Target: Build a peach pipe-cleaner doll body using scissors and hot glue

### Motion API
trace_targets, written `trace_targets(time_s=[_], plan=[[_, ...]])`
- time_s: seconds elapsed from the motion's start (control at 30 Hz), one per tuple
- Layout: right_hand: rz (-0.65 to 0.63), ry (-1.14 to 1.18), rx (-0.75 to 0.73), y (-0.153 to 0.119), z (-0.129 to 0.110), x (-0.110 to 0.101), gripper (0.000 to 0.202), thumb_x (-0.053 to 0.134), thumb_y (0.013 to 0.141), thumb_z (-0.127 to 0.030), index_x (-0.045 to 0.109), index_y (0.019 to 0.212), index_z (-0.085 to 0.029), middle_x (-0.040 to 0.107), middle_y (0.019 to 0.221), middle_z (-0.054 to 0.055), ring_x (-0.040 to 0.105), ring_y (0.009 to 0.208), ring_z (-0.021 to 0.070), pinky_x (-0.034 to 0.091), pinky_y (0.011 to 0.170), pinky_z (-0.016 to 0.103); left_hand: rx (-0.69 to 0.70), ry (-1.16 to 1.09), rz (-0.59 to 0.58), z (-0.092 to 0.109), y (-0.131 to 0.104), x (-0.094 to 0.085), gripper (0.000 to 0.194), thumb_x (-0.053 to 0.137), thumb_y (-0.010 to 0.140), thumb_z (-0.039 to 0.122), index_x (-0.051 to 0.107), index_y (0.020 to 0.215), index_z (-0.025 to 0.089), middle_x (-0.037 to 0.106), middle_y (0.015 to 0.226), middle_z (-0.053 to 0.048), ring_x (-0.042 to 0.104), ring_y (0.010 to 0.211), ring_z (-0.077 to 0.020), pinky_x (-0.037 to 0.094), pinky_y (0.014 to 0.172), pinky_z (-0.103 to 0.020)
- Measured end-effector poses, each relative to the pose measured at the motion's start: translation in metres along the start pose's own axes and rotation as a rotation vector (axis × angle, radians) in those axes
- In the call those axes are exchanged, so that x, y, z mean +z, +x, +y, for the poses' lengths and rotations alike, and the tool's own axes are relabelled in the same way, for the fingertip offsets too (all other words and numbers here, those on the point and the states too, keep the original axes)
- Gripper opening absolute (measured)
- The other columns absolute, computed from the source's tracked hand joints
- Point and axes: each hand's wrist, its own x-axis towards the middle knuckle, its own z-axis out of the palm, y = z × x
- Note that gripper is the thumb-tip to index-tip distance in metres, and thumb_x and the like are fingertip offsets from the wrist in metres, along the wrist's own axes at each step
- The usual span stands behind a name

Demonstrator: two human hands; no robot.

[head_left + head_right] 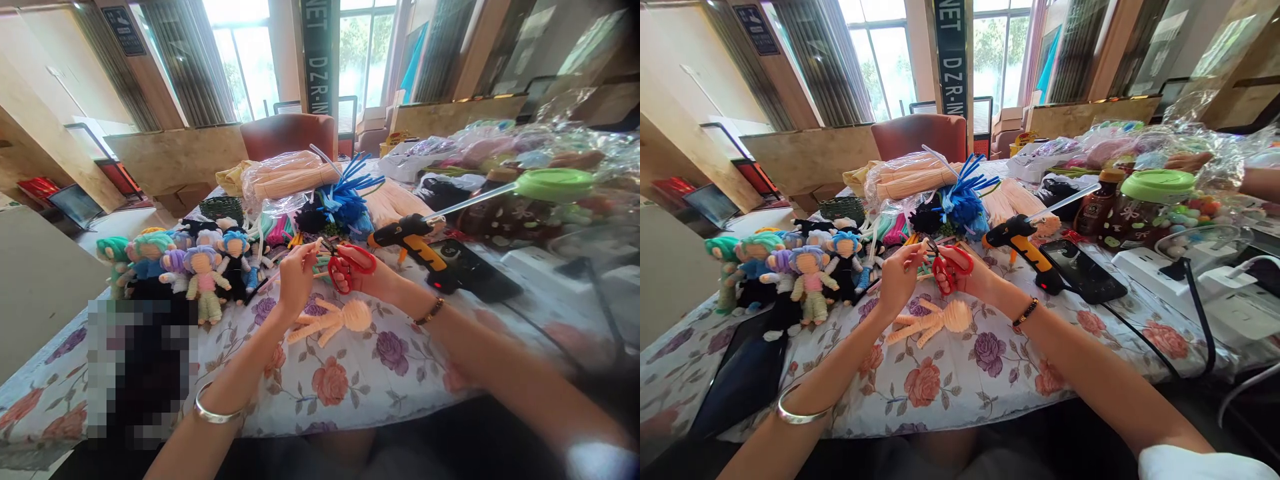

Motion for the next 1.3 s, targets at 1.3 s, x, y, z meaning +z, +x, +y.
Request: trace_targets(time_s=[1.3], plan=[[-0.140,-0.251,-0.177,-0.002,0.008,0.001,0.043,0.043,0.089,-0.054,0.052,0.068,-0.017,0.049,0.061,0.000,0.045,0.054,0.0103,0.032,0.053,0.026,0.014,-0.181,-0.036,0.000,0.005,-0.008,0.030,0.049,0.084,0.034,0.057,0.060,0.017,0.057,0.059,0.001,0.047,0.058,-0.0108,0.038,0.061,-0.023]])
